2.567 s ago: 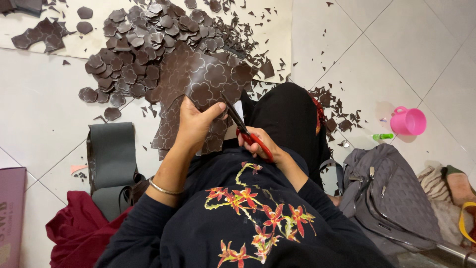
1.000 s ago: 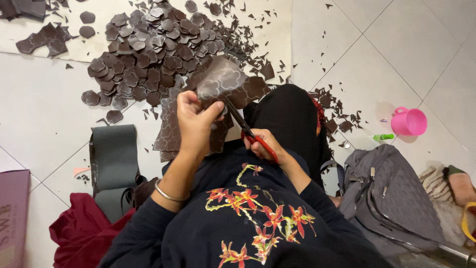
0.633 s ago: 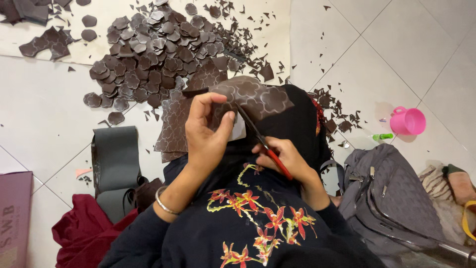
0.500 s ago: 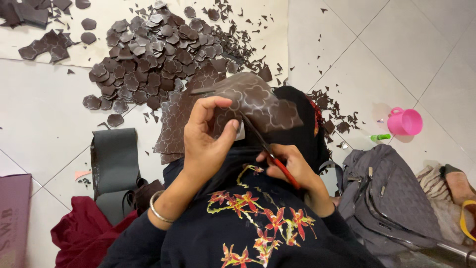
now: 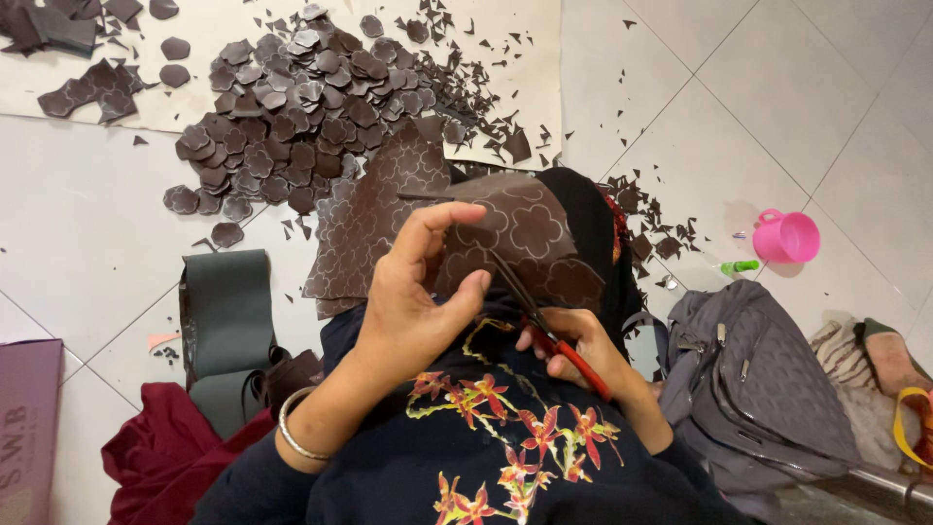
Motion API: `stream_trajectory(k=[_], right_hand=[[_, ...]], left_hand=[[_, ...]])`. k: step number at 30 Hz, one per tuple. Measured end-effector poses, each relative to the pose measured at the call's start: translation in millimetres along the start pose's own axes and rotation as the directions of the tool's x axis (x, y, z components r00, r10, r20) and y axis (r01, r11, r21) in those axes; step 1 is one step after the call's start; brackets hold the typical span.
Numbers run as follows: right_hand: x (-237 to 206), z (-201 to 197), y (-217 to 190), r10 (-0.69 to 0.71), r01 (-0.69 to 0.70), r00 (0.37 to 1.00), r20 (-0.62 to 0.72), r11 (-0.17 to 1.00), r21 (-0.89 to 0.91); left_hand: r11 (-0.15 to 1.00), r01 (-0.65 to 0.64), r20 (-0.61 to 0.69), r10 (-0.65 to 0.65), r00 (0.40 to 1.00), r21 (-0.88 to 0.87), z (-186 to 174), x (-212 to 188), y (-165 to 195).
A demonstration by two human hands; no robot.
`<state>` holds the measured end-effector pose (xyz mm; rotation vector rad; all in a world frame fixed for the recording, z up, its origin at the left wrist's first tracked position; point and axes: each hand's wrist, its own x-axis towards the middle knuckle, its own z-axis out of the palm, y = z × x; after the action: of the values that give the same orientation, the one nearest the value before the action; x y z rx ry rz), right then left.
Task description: The person sits on the floor and uses red-handled scissors to cut flower-shaped pieces from a brown patterned sheet. Cutouts accumulate on the floor as the person repeatedly trims shapes from the sheet.
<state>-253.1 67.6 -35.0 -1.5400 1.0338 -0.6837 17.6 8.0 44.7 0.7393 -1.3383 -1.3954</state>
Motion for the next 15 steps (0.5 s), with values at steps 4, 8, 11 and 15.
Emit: stream_trajectory(k=[4,8,11,15], right_hand=[[-8,-5,7,-0.017,0.010,0.999,-0.039,0.987,-0.163],[-16,-7,23,0.042,-0.042,0.999,-0.002,0.996,-0.072],[-20,-8,29,0.083,-0.080,0.996,0.041,0.995,-0.061],[-17,-9,20,0.100,-0.102,0.990,0.099,0.995,0.018]], left_hand=[[0.999,-0.022,0.029,0.021,0.999,0.034,3,-2,0],[0.999,0.030,0.049,-0.030,0.998,-0.014,3,-3,-3],[0.991,0.049,0.074,-0.040,0.996,-0.127,4,-2,-5],[0.986,0.062,0.102,-0.047,0.994,-0.154,3,-4,-5]])
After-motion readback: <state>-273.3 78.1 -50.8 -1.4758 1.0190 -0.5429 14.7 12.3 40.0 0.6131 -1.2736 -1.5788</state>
